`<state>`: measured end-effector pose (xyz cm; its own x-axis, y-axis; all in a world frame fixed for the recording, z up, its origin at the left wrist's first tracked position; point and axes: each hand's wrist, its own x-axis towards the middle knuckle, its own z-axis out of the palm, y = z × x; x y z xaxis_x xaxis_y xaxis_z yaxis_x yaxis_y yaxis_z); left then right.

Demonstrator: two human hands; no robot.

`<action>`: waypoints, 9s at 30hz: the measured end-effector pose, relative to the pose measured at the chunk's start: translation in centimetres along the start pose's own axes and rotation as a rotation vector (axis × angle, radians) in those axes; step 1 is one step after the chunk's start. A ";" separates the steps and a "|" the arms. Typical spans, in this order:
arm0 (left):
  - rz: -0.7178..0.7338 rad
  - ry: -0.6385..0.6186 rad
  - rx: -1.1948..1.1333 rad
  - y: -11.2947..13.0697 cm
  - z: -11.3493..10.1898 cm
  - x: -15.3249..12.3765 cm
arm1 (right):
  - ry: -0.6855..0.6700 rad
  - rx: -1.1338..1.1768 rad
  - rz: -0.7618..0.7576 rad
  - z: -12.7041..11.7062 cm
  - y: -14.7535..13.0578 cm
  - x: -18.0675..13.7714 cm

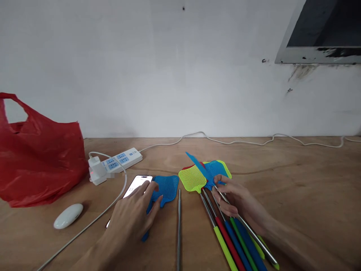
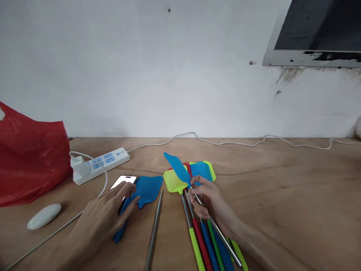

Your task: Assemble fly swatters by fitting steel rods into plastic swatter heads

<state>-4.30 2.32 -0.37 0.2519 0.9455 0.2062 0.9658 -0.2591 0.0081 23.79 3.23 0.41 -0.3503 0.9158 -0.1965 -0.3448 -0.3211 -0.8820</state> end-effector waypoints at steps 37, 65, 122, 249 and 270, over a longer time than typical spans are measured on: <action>-0.269 -0.360 -1.332 1.7 -2.1 1.0 | -0.044 -1.125 -0.562 1.3 2.4 -2.7; -0.079 -0.004 -0.206 -3.6 0.7 7.3 | -0.065 -0.328 0.056 -0.3 1.3 0.3; 0.630 -0.182 -0.278 1.3 2.1 0.2 | 0.098 -1.384 -0.822 -3.5 3.7 0.9; 0.232 -0.282 -0.837 3.7 2.1 -0.5 | -0.037 0.328 -0.120 -1.5 3.1 0.0; 0.423 -0.292 -0.436 3.8 2.1 -1.5 | 0.017 0.176 -0.086 -0.4 3.1 -0.1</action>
<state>-0.90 0.36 -2.67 0.6681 0.7441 0.0062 0.6829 -0.6164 0.3921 23.12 2.27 -2.51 -0.2985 0.9452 -0.1324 -0.5199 -0.2774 -0.8079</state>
